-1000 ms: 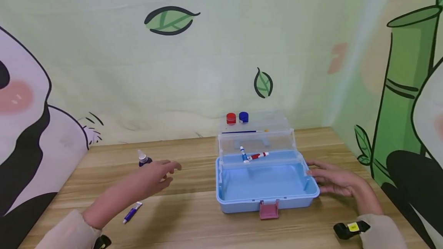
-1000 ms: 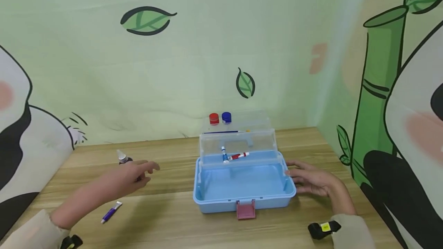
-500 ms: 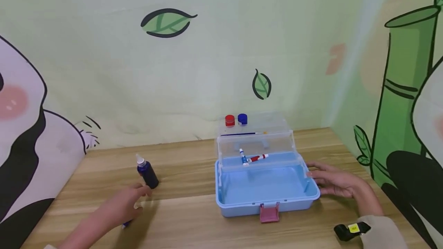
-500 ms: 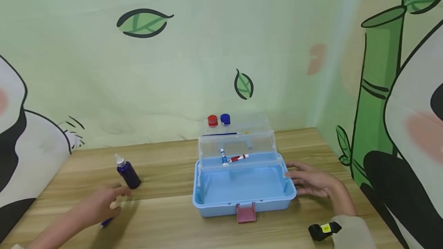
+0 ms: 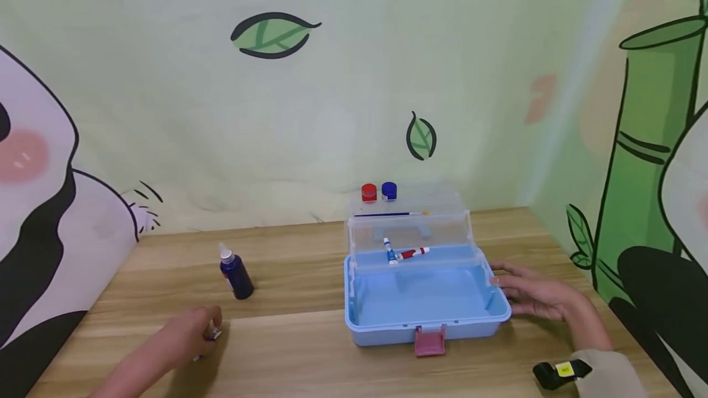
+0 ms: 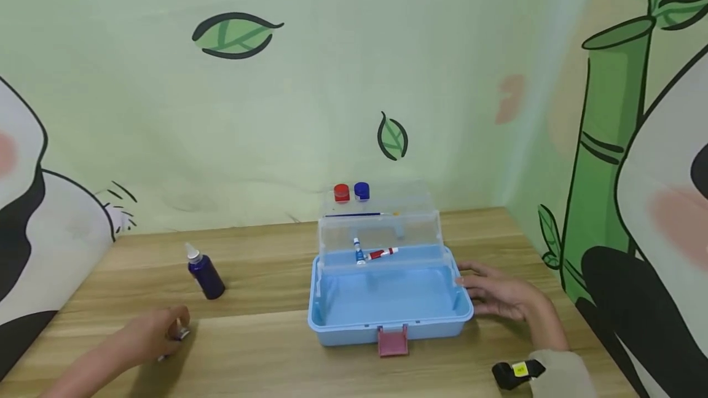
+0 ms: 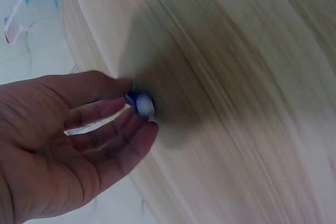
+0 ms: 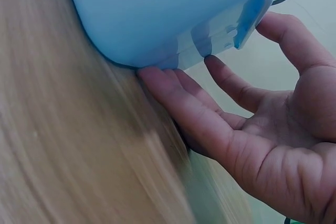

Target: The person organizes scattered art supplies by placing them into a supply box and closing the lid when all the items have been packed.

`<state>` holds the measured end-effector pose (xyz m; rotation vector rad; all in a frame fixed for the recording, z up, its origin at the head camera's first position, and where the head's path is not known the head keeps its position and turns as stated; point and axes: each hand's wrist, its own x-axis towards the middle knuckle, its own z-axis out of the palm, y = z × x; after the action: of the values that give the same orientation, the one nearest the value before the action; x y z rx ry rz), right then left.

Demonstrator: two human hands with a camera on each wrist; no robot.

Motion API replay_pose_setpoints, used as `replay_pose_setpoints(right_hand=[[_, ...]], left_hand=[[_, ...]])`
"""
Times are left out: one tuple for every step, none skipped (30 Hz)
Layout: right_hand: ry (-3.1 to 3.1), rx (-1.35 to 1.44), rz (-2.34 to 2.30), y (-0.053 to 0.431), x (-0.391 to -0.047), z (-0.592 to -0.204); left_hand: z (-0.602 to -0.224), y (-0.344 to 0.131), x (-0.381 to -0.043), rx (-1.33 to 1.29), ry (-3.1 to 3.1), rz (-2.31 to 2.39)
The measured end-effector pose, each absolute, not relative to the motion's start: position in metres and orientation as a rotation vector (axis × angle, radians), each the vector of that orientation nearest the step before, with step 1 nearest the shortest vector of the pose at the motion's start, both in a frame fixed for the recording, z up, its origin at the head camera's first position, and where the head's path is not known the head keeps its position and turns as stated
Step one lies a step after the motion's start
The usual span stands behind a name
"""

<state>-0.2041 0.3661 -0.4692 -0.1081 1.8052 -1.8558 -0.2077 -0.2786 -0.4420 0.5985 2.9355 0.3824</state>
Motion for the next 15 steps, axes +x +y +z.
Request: replay_pose_setpoints(right_hand=[[1.810, -0.107, -1.856, 0.3662, -0.2039, -0.4685], [1.812, -0.108, -1.855, 0.3666, -0.2038, -0.4678], [1.812, -0.111, -1.855, 0.3672, -0.2035, -0.4673], [1.811, -0.116, -1.855, 0.3679, -0.2033, -0.4668], [1.809, -0.119, -1.855, 0.3684, -0.2030, -0.4664], [1.804, -0.119, -1.860, 0.3687, -0.2029, -0.4664], [1.805, -0.118, -1.862, 0.3688, -0.2030, -0.4665], [1.804, -0.116, -1.865, 0.3684, -0.2034, -0.4669], [1.807, -0.120, -1.865, 0.3679, -0.2038, -0.4673], [1.805, -0.122, -1.866, 0.3672, -0.2042, -0.4677], [1.802, -0.124, -1.868, 0.3665, -0.2045, -0.4680], [1.800, -0.126, -1.870, 0.3660, -0.2047, -0.4685], [1.797, -0.129, -1.871, 0.3657, -0.2048, -0.4690], [1.791, -0.132, -1.873, 0.3655, -0.2046, -0.4691], [1.788, -0.137, -1.876, 0.3655, -0.2043, -0.4692]], left_hand=[[-0.4433, -0.2785, -0.2089, 0.637, 2.941, 0.387], [-0.4446, -0.2782, -0.2098, 0.696, 2.947, 0.390], [-0.4456, -0.2775, -0.2109, 0.752, 2.952, 0.389], [-0.4465, -0.2769, -0.2120, 0.823, 2.951, 0.392], [-0.4476, -0.2767, -0.2127, 0.896, 2.945, 0.402], [-0.4486, -0.2765, -0.2132, 0.976, 2.937, 0.407], [-0.4492, -0.2764, -0.2134, 1.046, 2.927, 0.416], [-0.4494, -0.2764, -0.2136, 1.127, 2.920, 0.424], [-0.4495, -0.2764, -0.2139, 1.199, 2.913, 0.430], [-0.4492, -0.2763, -0.2138, 1.256, 2.905, 0.443], [-0.4485, -0.2760, -0.2134, 1.285, 2.902, 0.463], [-0.4474, -0.2757, -0.2128, 1.286, 2.899, 0.482], [-0.4461, -0.2754, -0.2122, 1.267, 2.910, 0.492], [-0.4447, -0.2748, -0.2112, 1.225, 2.938, 0.497], [-0.4432, -0.2741, -0.2099, 1.140, 2.968, 0.495]])
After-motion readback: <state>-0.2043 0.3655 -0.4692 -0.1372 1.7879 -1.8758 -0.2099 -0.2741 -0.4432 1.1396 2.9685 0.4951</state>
